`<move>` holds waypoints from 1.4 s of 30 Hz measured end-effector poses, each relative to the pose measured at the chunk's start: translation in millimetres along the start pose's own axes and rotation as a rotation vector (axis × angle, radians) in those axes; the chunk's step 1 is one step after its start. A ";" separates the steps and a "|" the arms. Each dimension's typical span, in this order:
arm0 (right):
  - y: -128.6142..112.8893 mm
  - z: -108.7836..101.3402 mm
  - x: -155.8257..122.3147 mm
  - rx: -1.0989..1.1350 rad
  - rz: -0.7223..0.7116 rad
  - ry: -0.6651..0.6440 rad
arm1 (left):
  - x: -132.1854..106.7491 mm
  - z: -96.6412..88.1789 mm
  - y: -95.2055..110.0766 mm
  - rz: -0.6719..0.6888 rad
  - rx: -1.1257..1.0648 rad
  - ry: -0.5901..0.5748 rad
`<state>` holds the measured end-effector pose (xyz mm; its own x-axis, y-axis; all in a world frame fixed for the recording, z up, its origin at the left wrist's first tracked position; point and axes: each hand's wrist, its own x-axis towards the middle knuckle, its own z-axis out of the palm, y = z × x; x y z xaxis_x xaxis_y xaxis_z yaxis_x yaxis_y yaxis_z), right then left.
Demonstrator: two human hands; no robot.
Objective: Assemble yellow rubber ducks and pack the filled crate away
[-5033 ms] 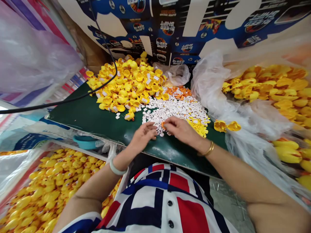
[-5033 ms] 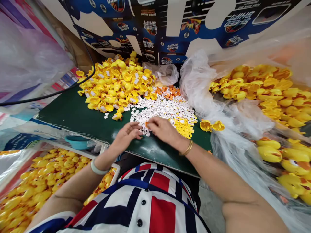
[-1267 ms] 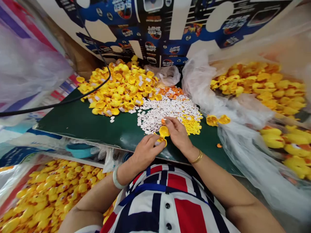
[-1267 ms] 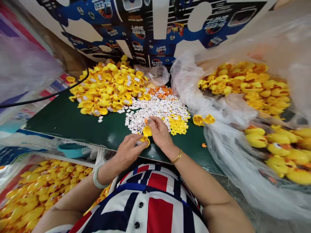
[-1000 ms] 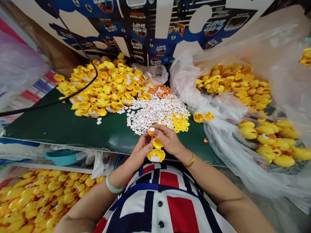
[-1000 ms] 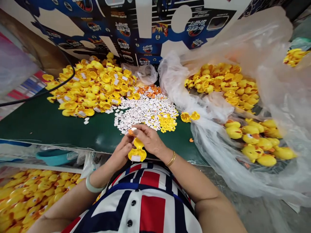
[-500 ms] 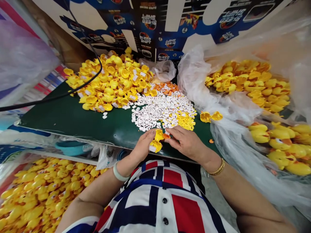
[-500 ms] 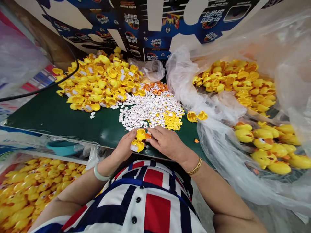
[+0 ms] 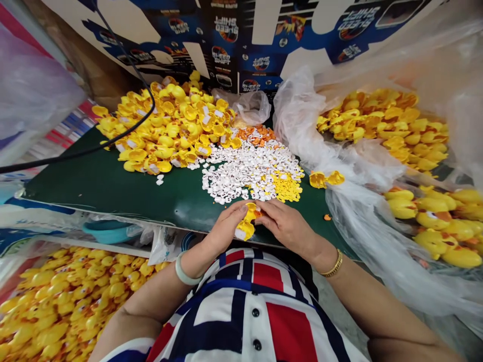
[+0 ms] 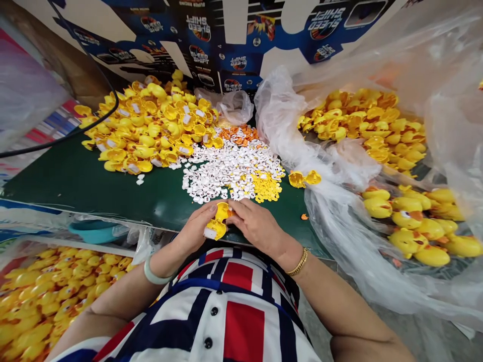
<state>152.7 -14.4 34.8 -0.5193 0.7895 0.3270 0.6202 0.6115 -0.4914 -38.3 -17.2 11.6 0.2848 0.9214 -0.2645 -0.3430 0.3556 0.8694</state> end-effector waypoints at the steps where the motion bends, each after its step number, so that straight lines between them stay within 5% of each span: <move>1: 0.5 2.2 -2.1 -0.011 -0.022 0.009 | 0.0 0.5 0.8 -0.007 -0.002 0.009; 5: -0.7 7.8 -12.1 0.007 -0.121 0.019 | -7.4 1.0 4.0 -0.081 -0.026 0.032; 12: -17.2 17.2 -27.3 0.169 -0.123 -0.017 | -39.0 -14.9 1.0 -0.334 -0.204 -0.298; 16: -2.5 16.3 -13.2 0.286 0.002 -0.018 | -35.0 -24.1 8.0 -0.228 -0.251 -0.167; 20: 26.3 10.0 13.7 0.088 0.096 0.009 | -19.0 -31.1 26.5 -0.057 -0.303 -0.031; 26: 28.5 16.6 49.8 -0.370 0.096 -0.202 | -7.7 -36.0 40.5 0.031 -0.302 -0.098; 31: 37.2 14.6 45.3 -0.213 0.062 -0.234 | -8.4 -41.0 47.2 0.017 -0.367 -0.153; 36: 52.6 -3.8 13.2 0.064 0.219 -0.047 | -4.0 -47.0 46.3 0.014 -0.382 -0.148; 42: 48.4 -46.7 -43.6 -0.054 0.472 0.263 | 5.5 -36.4 41.5 -0.015 -0.385 -0.204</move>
<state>232.8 -16.8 34.4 -0.0169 0.9613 0.2749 0.7834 0.1836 -0.5938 -83.6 8.4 31.0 0.4505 0.8793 -0.1544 -0.6350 0.4372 0.6369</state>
